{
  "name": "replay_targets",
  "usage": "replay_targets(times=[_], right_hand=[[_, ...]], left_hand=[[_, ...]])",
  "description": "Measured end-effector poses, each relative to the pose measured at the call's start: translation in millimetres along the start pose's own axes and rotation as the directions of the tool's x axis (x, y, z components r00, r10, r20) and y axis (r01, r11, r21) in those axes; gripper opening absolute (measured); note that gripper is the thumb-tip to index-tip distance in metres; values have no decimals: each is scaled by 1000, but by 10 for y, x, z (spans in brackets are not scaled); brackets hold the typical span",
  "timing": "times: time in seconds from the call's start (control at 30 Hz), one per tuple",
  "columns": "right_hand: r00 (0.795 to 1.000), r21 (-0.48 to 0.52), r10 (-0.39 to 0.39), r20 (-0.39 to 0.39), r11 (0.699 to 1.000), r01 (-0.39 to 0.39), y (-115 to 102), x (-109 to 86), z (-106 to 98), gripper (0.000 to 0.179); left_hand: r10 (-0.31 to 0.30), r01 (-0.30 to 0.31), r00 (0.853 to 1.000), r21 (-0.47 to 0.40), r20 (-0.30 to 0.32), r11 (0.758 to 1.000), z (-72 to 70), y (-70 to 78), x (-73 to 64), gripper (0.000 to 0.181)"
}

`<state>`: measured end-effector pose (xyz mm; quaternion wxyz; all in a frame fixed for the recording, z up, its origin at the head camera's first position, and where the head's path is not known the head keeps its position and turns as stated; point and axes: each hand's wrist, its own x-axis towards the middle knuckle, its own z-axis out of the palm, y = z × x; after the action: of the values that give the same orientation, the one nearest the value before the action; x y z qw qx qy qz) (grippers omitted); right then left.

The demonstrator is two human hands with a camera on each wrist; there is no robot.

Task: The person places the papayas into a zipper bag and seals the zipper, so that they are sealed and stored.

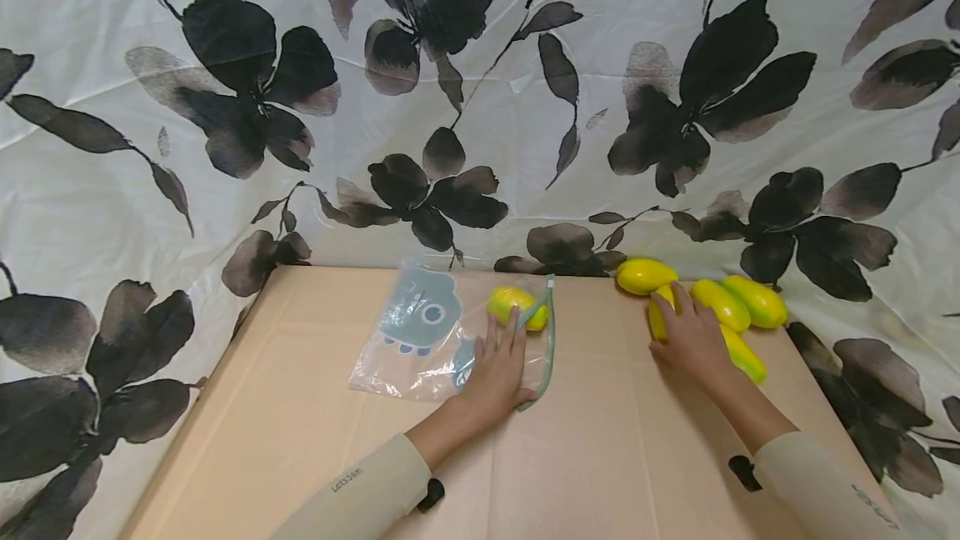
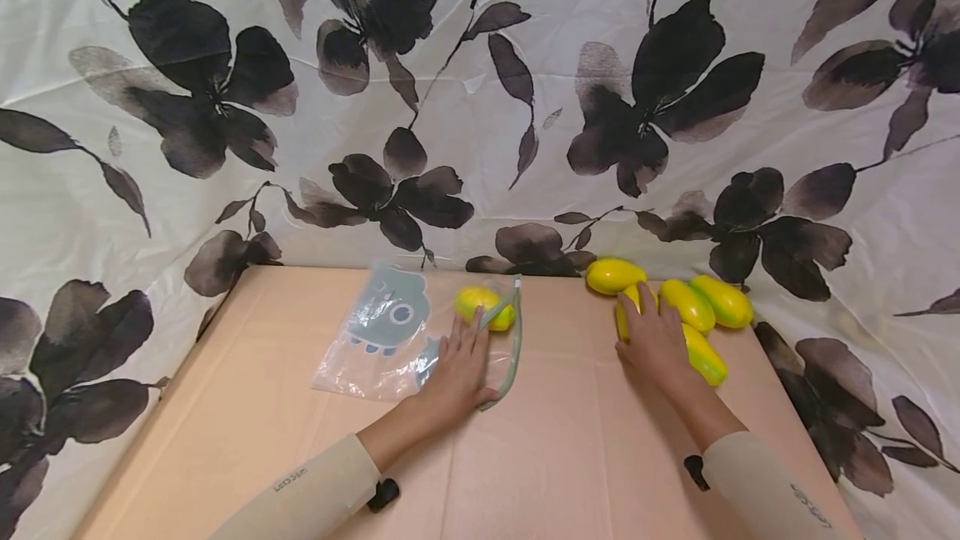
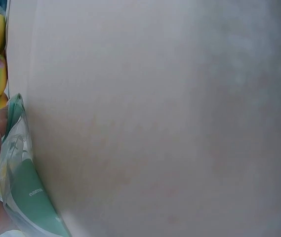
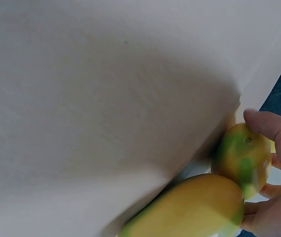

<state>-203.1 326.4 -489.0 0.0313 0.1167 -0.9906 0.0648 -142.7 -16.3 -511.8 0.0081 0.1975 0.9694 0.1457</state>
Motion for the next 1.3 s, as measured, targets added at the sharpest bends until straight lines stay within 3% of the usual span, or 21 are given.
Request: replay_targets(times=[0.3, 0.7, 0.93, 1.17, 1.3], right_hand=[[999, 73, 10, -33, 997, -8, 1, -51, -4, 75], [999, 155, 26, -38, 988, -20, -150, -237, -89, 76], [995, 202, -49, -86, 977, 66, -194, -289, -95, 80], [993, 268, -115, -26, 956, 118, -241, -269, -104, 87], [984, 333, -177, 12, 929, 162, -297, -250, -121, 94]], left_hand=[[0, 0, 1000, 6, 1, 1000, 5, -11, 2, 118], [11, -11, 1000, -2, 5, 1000, -14, -7, -64, 117], [18, -18, 1000, 2, 0, 1000, -10, -21, -79, 117], [25, -25, 1000, 4, 1, 1000, 8, -31, -95, 118], [27, -27, 1000, 0, 1, 1000, 7, -36, -101, 118]])
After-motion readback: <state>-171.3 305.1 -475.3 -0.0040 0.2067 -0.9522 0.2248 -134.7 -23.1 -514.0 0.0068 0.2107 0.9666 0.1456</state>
